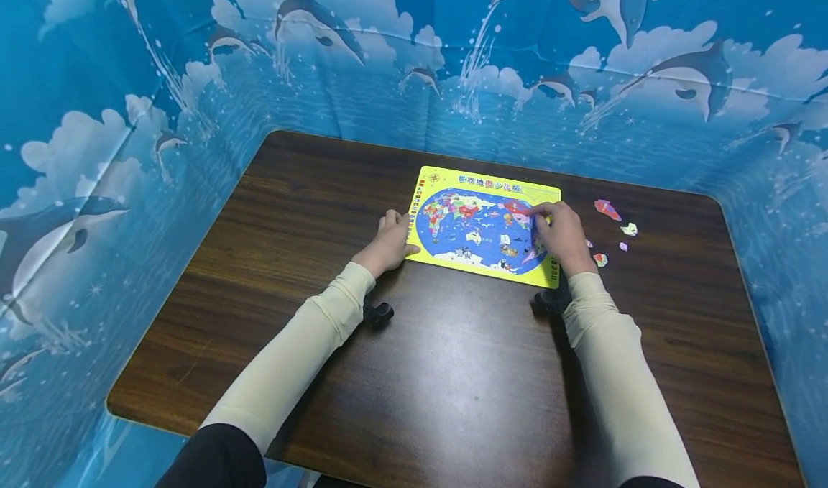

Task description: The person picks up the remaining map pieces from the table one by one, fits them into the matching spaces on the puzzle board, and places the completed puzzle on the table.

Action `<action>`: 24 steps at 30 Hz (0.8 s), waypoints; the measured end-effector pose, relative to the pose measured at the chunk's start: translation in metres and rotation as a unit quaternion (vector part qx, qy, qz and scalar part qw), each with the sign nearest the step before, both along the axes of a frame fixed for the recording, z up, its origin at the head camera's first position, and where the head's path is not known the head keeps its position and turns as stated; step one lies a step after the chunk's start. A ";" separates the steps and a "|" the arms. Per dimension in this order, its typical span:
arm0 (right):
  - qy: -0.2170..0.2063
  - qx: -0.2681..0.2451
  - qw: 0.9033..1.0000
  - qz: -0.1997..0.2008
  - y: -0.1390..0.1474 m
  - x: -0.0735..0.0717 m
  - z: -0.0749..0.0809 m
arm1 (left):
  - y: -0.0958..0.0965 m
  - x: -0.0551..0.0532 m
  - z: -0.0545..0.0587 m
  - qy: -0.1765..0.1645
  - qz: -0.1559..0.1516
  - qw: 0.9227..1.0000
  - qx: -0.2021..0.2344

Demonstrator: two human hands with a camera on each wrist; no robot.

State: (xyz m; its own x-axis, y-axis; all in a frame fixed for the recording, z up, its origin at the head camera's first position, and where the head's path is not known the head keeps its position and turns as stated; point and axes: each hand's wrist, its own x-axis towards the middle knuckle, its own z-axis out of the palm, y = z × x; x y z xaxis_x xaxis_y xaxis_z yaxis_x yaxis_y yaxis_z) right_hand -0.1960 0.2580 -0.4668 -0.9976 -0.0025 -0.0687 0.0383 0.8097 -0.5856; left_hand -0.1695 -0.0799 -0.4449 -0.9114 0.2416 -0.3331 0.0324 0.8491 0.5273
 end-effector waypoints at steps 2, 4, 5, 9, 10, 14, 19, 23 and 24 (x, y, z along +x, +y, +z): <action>0.024 -0.018 0.999 -0.021 0.008 0.000 0.001 | 0.000 0.000 -0.001 0.000 0.001 1.000 0.000; 0.046 -0.022 0.997 -0.054 0.019 0.001 0.002 | 0.001 0.000 -0.001 0.003 0.002 1.000 0.002; 0.052 -0.023 0.996 -0.073 0.025 0.002 0.002 | 0.001 0.000 -0.001 0.004 0.003 1.000 0.004; 0.054 -0.015 0.986 -0.159 0.056 0.008 -0.002 | 0.003 0.001 -0.002 0.004 0.006 1.000 0.010; 0.050 -0.015 0.982 -0.182 0.064 0.010 -0.003 | 0.003 0.001 -0.002 0.002 0.008 1.000 0.010; 0.031 -0.011 0.964 -0.263 0.090 0.015 -0.008 | 0.004 0.002 -0.002 -0.004 0.013 1.000 0.012; -0.001 -0.018 0.952 -0.305 0.104 0.017 -0.010 | 0.002 0.001 -0.003 -0.002 0.012 1.000 0.007; -0.008 -0.023 0.949 -0.314 0.106 0.013 -0.011 | 0.000 0.001 -0.002 0.004 0.011 1.000 0.011; -0.009 -0.020 0.949 -0.316 0.106 0.012 -0.011 | 0.000 0.001 -0.001 0.005 0.011 1.000 0.012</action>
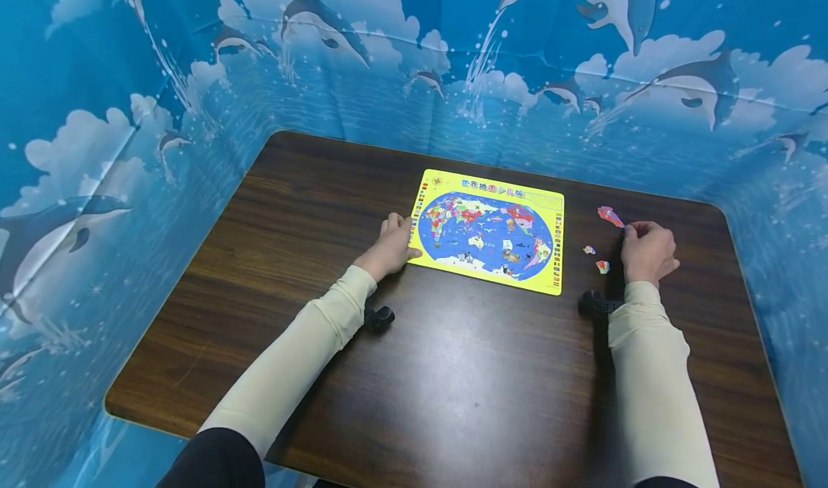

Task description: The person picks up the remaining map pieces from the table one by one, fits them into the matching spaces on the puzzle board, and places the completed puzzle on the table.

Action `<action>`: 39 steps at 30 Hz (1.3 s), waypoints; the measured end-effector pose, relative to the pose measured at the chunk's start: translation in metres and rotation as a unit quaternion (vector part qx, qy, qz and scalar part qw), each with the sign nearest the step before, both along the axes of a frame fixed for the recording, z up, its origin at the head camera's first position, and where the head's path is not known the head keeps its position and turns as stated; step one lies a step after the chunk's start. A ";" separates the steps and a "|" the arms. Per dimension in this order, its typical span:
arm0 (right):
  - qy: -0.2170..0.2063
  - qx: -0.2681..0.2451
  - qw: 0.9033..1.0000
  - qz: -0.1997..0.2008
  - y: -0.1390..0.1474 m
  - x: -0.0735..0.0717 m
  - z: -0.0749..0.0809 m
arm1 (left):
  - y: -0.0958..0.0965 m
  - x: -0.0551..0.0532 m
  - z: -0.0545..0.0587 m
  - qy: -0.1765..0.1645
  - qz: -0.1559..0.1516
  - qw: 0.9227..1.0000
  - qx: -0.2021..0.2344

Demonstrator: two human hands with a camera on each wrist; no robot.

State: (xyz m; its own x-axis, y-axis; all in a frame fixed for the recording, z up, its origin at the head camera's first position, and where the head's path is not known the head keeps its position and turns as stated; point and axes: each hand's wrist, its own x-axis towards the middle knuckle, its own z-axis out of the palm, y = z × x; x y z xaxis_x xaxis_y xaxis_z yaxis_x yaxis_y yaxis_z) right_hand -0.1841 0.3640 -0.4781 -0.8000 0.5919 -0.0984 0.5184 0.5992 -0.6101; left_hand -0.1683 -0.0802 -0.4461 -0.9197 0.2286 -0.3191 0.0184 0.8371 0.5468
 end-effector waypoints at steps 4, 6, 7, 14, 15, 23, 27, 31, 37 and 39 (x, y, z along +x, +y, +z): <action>-0.004 0.011 1.000 -0.006 0.000 -0.004 -0.001 | 0.000 0.001 0.001 -0.004 0.005 1.000 0.005; -0.006 0.013 1.000 -0.010 0.000 -0.005 -0.001 | 0.001 0.000 0.001 -0.005 0.004 1.000 0.004; -0.008 0.013 1.000 -0.012 0.000 -0.005 -0.001 | 0.001 0.000 0.001 -0.005 0.003 1.000 0.003; -0.018 0.009 0.999 -0.029 -0.001 -0.007 -0.003 | 0.003 -0.002 -0.001 -0.006 -0.002 1.000 -0.001; -0.022 0.008 0.999 -0.032 -0.001 -0.008 -0.002 | 0.003 -0.002 -0.001 -0.006 -0.003 1.000 -0.002; -0.027 -0.039 0.998 -0.045 0.001 -0.015 0.002 | 0.001 -0.002 0.002 -0.002 -0.003 1.000 -0.005; -0.022 -0.054 0.997 -0.043 0.001 -0.015 0.003 | 0.001 -0.001 0.002 -0.002 -0.001 1.000 -0.007; -0.021 -0.051 0.998 -0.028 0.001 -0.012 0.003 | 0.000 -0.001 0.001 0.000 0.001 1.000 -0.003; -0.013 -0.049 0.999 -0.021 -0.001 -0.012 0.002 | 0.000 0.000 0.000 0.000 0.000 1.000 -0.008; -0.012 -0.046 0.999 -0.020 -0.002 -0.013 0.002 | 0.000 0.000 0.000 -0.002 0.001 1.000 -0.008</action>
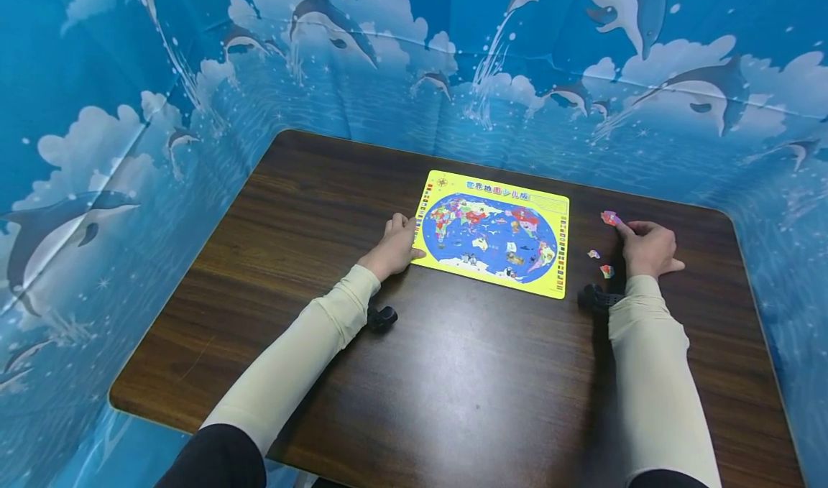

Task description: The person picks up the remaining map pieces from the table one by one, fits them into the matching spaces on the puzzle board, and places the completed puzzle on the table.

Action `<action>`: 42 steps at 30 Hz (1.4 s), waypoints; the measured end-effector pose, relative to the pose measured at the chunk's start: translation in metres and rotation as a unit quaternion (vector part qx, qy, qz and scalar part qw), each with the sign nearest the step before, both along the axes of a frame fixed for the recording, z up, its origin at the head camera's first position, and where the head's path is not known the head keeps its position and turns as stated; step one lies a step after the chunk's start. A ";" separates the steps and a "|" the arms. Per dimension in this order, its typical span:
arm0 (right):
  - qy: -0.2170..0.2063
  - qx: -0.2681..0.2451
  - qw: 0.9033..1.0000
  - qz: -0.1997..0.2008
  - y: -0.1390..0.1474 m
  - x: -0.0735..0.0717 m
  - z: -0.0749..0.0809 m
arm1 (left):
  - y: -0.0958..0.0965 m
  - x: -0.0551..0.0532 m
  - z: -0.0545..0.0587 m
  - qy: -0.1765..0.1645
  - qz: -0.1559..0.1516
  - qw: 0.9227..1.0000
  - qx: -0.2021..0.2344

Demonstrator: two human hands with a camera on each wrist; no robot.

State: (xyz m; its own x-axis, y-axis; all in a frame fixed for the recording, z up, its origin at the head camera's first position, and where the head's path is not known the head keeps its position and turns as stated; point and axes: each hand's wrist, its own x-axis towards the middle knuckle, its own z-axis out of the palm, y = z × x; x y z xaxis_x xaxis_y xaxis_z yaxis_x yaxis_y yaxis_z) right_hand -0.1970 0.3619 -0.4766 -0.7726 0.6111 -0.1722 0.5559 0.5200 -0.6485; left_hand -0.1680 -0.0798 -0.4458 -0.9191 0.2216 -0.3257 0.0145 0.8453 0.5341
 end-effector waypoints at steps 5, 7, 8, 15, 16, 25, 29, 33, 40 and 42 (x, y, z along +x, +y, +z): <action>0.008 0.008 1.000 0.003 -0.002 -0.003 -0.002 | 0.000 0.000 0.000 -0.003 0.000 1.000 0.007; 0.009 0.012 1.000 0.007 -0.002 -0.004 -0.003 | -0.001 0.000 0.000 -0.004 -0.002 1.000 0.006; 0.010 0.015 1.000 0.009 -0.001 -0.004 -0.004 | -0.001 0.000 0.000 -0.005 -0.003 1.000 0.006; 0.019 0.023 0.999 0.039 -0.002 -0.002 -0.001 | -0.001 -0.001 0.000 -0.003 -0.007 1.000 0.003; 0.022 0.024 0.999 0.043 -0.002 -0.002 0.000 | -0.001 0.000 0.000 -0.004 -0.007 1.000 0.003; 0.046 0.022 0.982 0.182 -0.035 -0.015 0.006 | 0.000 0.000 0.002 -0.007 -0.001 1.000 -0.004; 0.033 0.000 0.973 0.230 -0.053 -0.020 0.008 | 0.001 0.001 0.001 -0.008 0.003 1.000 -0.005; 0.028 -0.012 0.965 0.262 -0.066 -0.024 0.007 | 0.001 0.002 0.001 -0.008 0.003 1.000 -0.006; 0.011 -0.019 0.955 0.294 -0.079 -0.029 0.005 | 0.000 0.001 0.001 -0.004 -0.003 1.000 -0.005; 0.009 -0.021 0.954 0.300 -0.082 -0.030 0.006 | 0.000 0.000 0.001 -0.005 -0.004 1.000 -0.006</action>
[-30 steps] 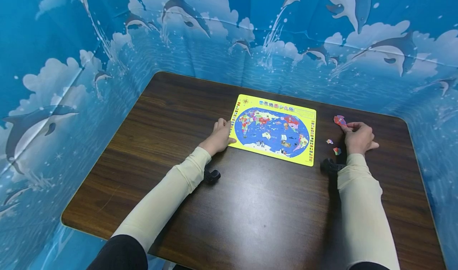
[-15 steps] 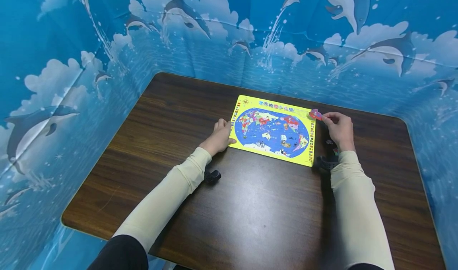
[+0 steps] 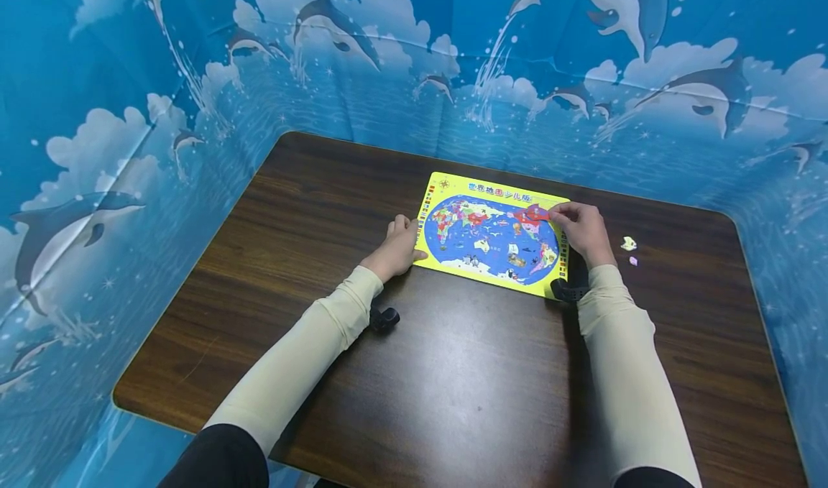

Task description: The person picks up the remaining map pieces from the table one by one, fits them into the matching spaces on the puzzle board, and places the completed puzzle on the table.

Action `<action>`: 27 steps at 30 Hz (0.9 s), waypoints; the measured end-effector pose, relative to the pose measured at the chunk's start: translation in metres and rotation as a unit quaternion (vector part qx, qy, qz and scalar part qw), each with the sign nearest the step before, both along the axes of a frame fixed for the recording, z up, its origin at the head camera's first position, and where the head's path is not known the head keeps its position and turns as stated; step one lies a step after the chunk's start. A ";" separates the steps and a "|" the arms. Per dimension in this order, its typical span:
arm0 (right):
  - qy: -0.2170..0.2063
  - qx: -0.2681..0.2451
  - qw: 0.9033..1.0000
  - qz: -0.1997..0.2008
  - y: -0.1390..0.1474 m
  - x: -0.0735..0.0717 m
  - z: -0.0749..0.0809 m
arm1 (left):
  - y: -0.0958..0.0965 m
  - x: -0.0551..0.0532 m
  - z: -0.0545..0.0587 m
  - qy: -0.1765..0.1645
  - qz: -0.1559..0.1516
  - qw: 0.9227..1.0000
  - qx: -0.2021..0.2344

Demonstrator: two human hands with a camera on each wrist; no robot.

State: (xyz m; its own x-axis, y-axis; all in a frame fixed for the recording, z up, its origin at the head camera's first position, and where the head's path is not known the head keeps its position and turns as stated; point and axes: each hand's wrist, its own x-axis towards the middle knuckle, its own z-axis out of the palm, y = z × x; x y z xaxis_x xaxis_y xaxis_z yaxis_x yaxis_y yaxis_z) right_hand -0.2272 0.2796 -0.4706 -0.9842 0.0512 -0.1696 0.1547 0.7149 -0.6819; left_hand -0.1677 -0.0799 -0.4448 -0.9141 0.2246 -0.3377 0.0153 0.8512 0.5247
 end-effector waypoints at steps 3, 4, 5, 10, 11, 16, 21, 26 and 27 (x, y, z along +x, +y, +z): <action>-0.002 0.002 1.000 0.009 -0.004 -0.002 0.002 | 0.000 0.000 0.000 0.000 -0.001 1.000 0.000; -0.005 0.003 1.000 0.011 -0.006 -0.002 0.003 | 0.000 0.000 0.000 0.000 0.000 1.000 0.000; -0.009 0.006 1.000 0.013 -0.007 -0.003 0.004 | 0.000 0.000 0.000 0.000 0.000 1.000 0.001; -0.038 0.019 0.999 0.025 -0.011 -0.005 0.009 | 0.000 0.000 0.001 -0.001 0.002 1.000 0.002; -0.042 0.021 0.998 0.029 -0.012 -0.006 0.010 | 0.000 0.000 0.001 0.000 0.002 1.000 0.001; -0.049 0.039 0.997 0.046 -0.014 -0.006 0.012 | 0.001 0.000 -0.001 0.000 0.001 1.000 -0.006; -0.045 0.058 0.996 0.048 -0.015 -0.007 0.011 | 0.001 0.000 -0.001 0.002 -0.002 1.000 -0.005; -0.042 0.064 0.996 0.049 -0.018 -0.006 0.014 | 0.000 0.000 0.000 0.002 -0.003 1.000 -0.004; -0.041 0.064 0.996 0.049 -0.019 -0.006 0.015 | 0.000 0.000 0.000 0.002 -0.003 1.000 -0.005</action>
State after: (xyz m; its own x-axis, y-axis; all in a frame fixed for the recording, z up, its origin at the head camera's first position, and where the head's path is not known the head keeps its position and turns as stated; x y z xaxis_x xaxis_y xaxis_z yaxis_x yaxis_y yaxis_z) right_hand -0.2329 0.2607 -0.4556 -0.9685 -0.0185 -0.2482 0.1310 0.8099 -0.5717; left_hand -0.1677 -0.0794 -0.4449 -0.9138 0.2270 -0.3368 0.0226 0.8564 0.5158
